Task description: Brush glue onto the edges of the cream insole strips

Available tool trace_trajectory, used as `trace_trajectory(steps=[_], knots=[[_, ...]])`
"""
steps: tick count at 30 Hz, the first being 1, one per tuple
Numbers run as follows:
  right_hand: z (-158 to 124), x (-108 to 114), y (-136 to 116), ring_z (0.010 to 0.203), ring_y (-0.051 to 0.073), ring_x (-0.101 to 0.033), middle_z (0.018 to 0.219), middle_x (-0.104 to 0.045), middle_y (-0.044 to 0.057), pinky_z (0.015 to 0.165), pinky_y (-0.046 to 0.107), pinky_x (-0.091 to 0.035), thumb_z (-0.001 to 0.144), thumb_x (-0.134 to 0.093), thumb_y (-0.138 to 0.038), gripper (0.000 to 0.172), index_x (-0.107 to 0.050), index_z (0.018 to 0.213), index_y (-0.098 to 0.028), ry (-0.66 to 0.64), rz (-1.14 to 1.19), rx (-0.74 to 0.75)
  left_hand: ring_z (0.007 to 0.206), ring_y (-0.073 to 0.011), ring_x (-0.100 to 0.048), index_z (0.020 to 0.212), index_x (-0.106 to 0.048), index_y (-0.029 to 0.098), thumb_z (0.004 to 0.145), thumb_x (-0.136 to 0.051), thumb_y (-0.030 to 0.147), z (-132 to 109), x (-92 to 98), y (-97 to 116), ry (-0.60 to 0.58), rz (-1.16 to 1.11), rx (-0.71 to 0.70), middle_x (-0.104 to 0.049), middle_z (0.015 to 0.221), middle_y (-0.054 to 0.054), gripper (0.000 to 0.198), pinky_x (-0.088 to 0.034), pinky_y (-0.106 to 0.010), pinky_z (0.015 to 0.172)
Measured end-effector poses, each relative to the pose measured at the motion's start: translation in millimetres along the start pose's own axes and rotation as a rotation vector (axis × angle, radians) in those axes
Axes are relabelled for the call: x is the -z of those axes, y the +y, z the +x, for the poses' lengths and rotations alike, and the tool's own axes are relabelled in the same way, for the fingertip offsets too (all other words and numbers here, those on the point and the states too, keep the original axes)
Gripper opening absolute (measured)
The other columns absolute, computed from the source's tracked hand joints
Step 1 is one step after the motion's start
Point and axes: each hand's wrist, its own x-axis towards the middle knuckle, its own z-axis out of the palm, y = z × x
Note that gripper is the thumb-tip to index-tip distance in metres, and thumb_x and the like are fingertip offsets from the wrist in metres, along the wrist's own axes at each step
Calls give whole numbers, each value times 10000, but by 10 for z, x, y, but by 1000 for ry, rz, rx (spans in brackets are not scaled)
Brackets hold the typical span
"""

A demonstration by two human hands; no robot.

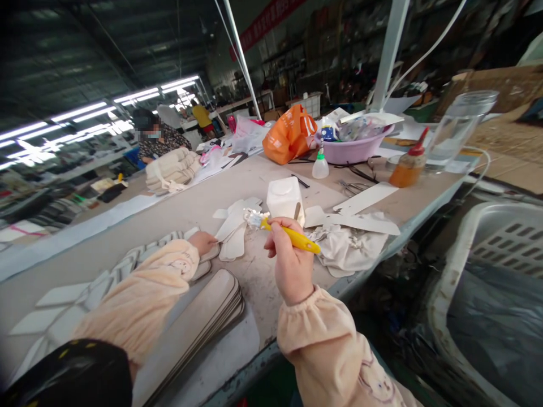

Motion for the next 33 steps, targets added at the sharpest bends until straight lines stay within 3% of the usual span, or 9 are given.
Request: trace_trajectory(steps=[4, 7, 11, 14, 17, 21, 26, 28, 33], knots=[[-37, -9, 11, 564, 108, -532, 669, -574, -14, 514, 240, -459, 908, -531, -362, 189, -619, 949, -199, -21, -82, 106, 909, -201, -648, 867, -666, 171, 911, -523, 314, -119, 239, 21, -15, 117, 28, -698, 877, -69, 206, -466, -337, 848], [-59, -9, 14, 686, 138, -618, 839, -648, 29, 639, 292, -525, 917, -534, -357, 191, -617, 1018, -217, -53, -156, 221, 919, -222, -652, 942, -671, 189, 926, -412, 284, -420, 573, 25, 45, 149, 36, -718, 856, -82, 276, -433, -295, 828], [-74, -30, 57, 962, 194, -647, 1044, -666, 70, 837, 363, -527, 929, -510, -379, 208, -589, 1054, -231, -132, -276, 261, 838, -194, -653, 1055, -654, 203, 924, -362, 377, -1186, 1055, 29, 140, 90, 13, -728, 860, -38, 364, -447, -259, 808], [-120, -85, 128, 1054, 211, -623, 1166, -639, 86, 901, 377, -497, 906, -546, -394, 253, -560, 1099, -231, -211, -377, 271, 836, -197, -645, 997, -688, 228, 891, -408, 451, -1886, 1227, 41, 150, -27, -7, -732, 907, -19, 373, -472, -250, 795], [-221, -168, 213, 1044, 208, -622, 1211, -617, 92, 882, 369, -498, 892, -561, -389, 292, -524, 1134, -228, -313, -372, 256, 842, -200, -648, 950, -715, 240, 858, -472, 455, -2467, 1182, 37, 157, -190, 64, -732, 927, -12, 338, -497, -251, 774], [-383, -277, 325, 905, 200, -642, 1049, -662, 63, 797, 357, -517, 865, -588, -395, 250, -553, 1048, -228, -449, -367, 166, 756, -182, -648, 955, -720, 226, 842, -508, 436, -2908, 964, 27, 170, -451, 242, -721, 846, -10, 319, -528, -265, 718], [-499, -368, 440, 764, 185, -642, 937, -666, 38, 706, 330, -516, 775, -687, -422, 276, -585, 941, -225, -355, -403, 173, 644, -144, -615, 904, -668, 173, 752, -636, 409, -3096, 673, -32, 320, -770, 487, -674, 741, -6, 283, -520, -250, 608], [-525, -398, 472, 753, 188, -646, 936, -668, 40, 710, 336, -511, 770, -691, -417, 281, -597, 949, -222, -381, -497, 217, 605, -136, -599, 841, -645, 164, 718, -672, 410, -3135, 547, -85, 373, -827, 565, -640, 667, 7, 276, -506, -247, 584], [-593, -444, 537, 745, 211, -666, 893, -694, 33, 698, 340, -496, 809, -631, -418, 254, -607, 980, -232, -511, -785, 287, 648, -154, -609, 813, -653, 174, 723, -661, 429, -3216, 287, -168, 394, -661, 651, -651, 676, -4, 271, -475, -272, 625]])
